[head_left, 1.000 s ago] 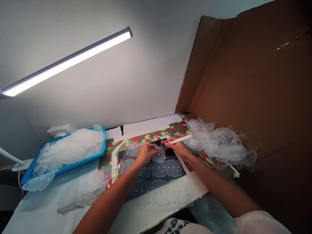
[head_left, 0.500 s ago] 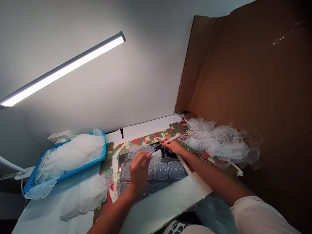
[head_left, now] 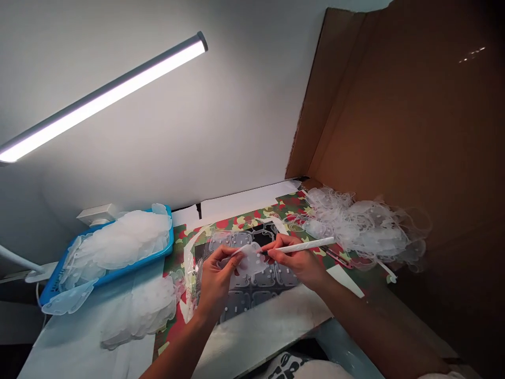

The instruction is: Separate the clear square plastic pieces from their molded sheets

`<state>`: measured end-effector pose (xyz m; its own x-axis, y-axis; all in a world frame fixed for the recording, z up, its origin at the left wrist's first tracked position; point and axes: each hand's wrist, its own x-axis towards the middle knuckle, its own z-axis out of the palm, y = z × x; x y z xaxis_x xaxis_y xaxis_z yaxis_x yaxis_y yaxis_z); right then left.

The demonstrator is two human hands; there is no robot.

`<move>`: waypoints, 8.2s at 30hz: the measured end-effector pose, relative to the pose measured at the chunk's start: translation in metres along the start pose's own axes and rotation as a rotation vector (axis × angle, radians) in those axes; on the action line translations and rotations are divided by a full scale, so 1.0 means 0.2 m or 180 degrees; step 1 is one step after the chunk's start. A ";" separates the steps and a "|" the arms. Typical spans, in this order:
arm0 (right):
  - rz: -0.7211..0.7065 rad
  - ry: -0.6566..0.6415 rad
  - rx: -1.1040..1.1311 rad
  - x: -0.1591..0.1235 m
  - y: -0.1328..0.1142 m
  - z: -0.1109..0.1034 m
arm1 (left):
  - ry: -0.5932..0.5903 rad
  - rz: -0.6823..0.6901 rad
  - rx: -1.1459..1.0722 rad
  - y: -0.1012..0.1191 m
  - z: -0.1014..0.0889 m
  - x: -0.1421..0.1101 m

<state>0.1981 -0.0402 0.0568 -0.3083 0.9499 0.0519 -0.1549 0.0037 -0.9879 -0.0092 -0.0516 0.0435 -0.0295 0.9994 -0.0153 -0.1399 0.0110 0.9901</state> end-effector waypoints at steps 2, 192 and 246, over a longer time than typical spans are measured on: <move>-0.0014 -0.0014 0.0005 -0.01 0.01 -0.01 | -0.0017 0.0086 0.0095 0.01 0.00 -0.01; -0.0603 -0.1041 -0.1526 0.37 0.10 0.29 | -0.0262 -0.0519 0.1584 -0.03 -0.35 0.24; -0.0621 -0.0186 -0.2499 -0.12 0.23 -0.31 | -0.2288 0.1163 0.5096 -0.18 0.13 -0.07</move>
<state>0.2569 -0.0430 0.0000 -0.3957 0.8916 0.2200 0.4862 0.4066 -0.7735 0.0221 -0.0658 0.0114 0.6181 0.7693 -0.1617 0.7857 -0.6115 0.0938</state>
